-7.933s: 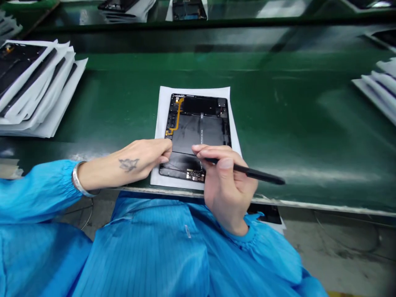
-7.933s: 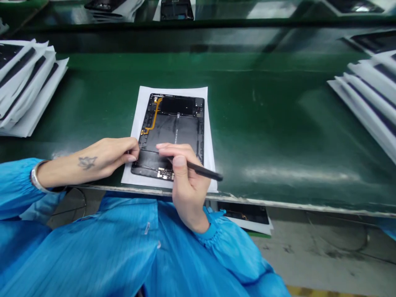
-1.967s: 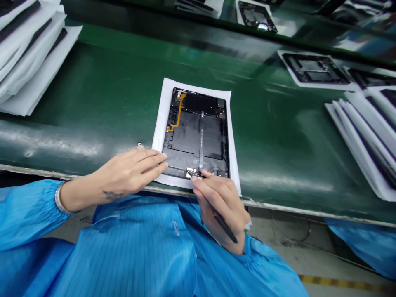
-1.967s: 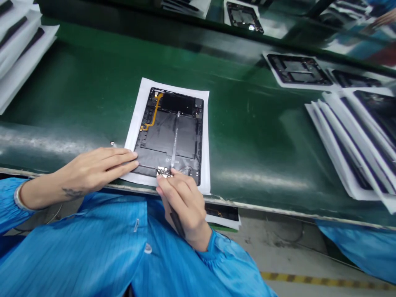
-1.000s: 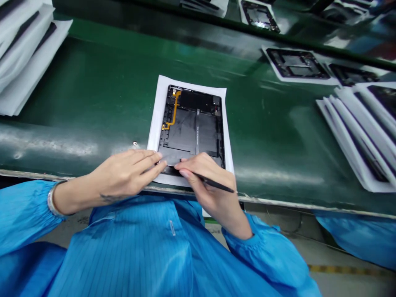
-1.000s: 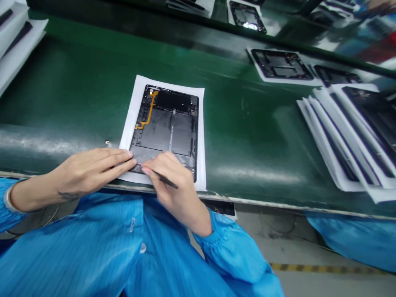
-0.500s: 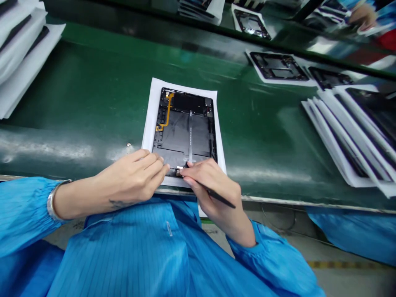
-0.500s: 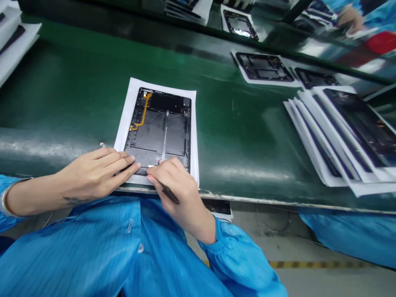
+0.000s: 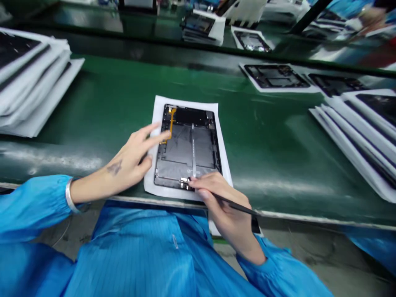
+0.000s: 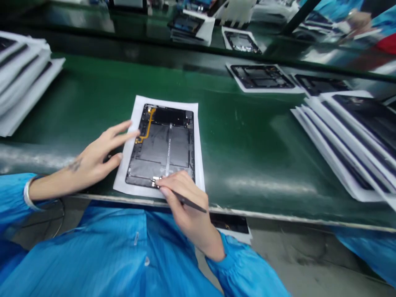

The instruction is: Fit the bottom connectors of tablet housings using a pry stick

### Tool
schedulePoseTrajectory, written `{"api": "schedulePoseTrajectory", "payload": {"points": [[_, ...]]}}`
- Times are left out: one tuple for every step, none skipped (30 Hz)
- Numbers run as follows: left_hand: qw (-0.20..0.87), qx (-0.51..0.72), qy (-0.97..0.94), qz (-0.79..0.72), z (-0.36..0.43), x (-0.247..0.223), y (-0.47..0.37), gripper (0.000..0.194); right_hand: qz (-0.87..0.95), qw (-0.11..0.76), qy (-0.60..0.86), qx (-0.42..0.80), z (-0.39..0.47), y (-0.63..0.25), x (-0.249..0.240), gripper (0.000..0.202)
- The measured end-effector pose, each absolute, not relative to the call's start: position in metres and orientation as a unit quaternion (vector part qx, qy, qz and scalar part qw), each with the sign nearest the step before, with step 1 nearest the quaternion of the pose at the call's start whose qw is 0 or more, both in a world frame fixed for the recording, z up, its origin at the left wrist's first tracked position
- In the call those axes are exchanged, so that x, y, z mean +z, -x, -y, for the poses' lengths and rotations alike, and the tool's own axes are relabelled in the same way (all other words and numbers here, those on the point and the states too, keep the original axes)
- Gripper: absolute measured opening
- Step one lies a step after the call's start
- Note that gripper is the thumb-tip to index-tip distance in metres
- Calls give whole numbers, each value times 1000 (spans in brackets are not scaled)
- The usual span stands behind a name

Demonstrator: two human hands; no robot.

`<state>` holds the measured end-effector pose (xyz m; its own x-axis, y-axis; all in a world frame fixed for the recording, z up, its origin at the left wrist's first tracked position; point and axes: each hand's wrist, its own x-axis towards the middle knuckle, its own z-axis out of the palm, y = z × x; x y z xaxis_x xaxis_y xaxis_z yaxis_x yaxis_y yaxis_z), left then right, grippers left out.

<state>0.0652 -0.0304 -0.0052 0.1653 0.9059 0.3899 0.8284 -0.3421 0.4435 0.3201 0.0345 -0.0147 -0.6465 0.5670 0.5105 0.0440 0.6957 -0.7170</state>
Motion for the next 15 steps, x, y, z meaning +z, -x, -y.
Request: {"api": "schedulePoseTrajectory", "payload": {"points": [[123, 322, -724, -597, 22, -3, -60, 53, 825, 391, 200, 356, -36, -320, -15, 19], [186, 326, -690, -619, 14, 1, -56, 58, 816, 396, 216, 362, -37, -319, -15, 19], [252, 325, -651, -638, 6, 5, -53, 63, 811, 396, 227, 366, -38, -318, -15, 18], [317, 331, -603, -653, -2, 9, -52, 66, 808, 397, 231, 368, -39, -317, -15, 17], [374, 344, -550, -663, -8, 13, -53, 69, 806, 400, 231, 370, -39, -316, -15, 17], [416, 364, -500, -666, -13, 16, -55, 71, 804, 404, 230, 371, -39, -315, -15, 17], [442, 388, -461, -664, -18, 19, -58, 71, 801, 409, 229, 372, -39, -313, -15, 17], [457, 407, -437, -660, -22, 21, -62, 68, 798, 415, 228, 373, -38, -311, -15, 18], [461, 416, -428, -657, -26, 21, -65, 62, 795, 421, 224, 375, -37, -309, -16, 18], [456, 416, -430, -659, -31, 21, -66, 52, 792, 427, 218, 377, -36, -306, -16, 18], [445, 413, -436, -664, -35, 21, -66, 42, 790, 429, 211, 383, -35, -304, -15, 18], [433, 412, -439, -671, -40, 20, -63, 32, 790, 430, 199, 388, -34, -302, -14, 17], [416, 413, -440, -680, -44, 20, -57, 23, 791, 430, 185, 394, -34, -301, -12, 17], [396, 414, -440, -692, -46, 21, -46, 17, 793, 429, 171, 396, -35, -302, -10, 17], [371, 416, -437, -706, -48, 22, -31, 13, 797, 428, 157, 396, -36, -304, -8, 16]]}}
